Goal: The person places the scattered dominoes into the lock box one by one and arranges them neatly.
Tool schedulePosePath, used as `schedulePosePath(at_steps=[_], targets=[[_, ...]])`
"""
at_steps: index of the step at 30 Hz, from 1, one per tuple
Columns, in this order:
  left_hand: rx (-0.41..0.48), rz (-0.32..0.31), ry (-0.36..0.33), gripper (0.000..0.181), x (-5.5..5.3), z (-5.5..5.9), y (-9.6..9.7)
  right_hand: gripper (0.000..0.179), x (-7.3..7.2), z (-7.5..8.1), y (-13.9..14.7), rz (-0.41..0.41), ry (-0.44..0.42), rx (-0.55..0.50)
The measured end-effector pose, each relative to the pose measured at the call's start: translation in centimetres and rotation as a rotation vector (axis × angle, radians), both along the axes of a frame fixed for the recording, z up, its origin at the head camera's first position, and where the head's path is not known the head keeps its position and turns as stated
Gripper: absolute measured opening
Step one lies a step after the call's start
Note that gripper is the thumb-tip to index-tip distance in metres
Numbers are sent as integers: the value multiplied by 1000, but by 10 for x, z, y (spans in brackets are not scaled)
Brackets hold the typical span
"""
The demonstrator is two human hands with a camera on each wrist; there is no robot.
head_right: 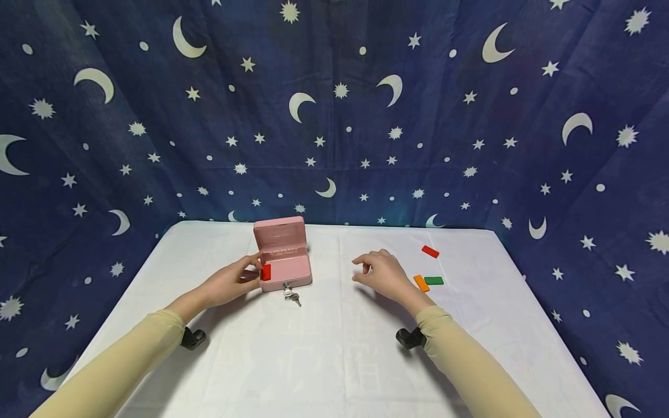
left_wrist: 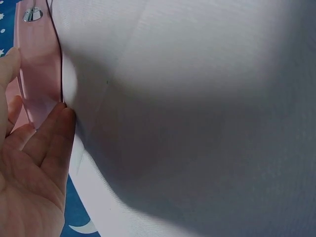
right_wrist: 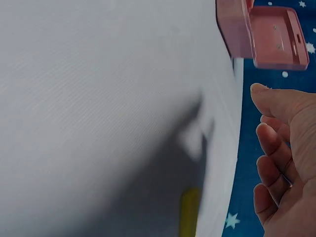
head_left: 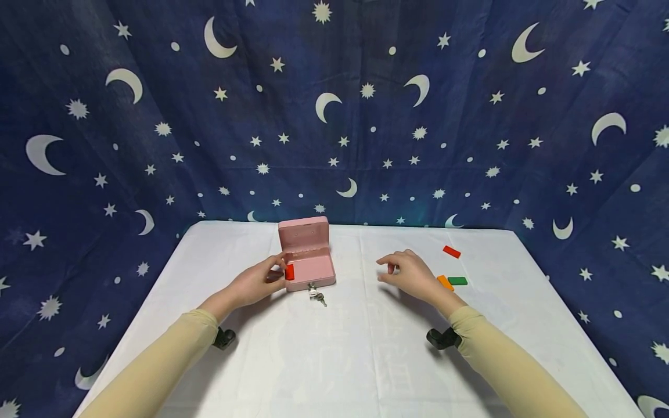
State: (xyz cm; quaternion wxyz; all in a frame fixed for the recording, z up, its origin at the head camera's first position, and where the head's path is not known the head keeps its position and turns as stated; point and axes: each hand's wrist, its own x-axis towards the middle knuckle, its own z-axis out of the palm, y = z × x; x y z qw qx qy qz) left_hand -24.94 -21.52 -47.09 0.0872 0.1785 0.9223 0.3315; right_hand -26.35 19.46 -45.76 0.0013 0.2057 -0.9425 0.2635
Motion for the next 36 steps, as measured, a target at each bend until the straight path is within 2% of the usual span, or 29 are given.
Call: schedulePosePath(at_steps=[7, 15, 27, 32, 36], targets=[[0, 10, -7, 58, 0, 1, 0, 39, 7, -6, 26, -43, 12, -15], [2, -6, 7, 37, 3, -2, 0, 41, 16, -12, 59, -115, 18, -29], [12, -18, 29, 36, 2, -2, 0, 41, 28, -19, 100, -178, 26, 1], [14, -16, 39, 45, 1, -3, 0, 41, 33, -16, 115, -218, 9, 2], [24, -13, 42, 62, 2, -2, 0, 42, 36, -14, 127, -242, 7, 8]])
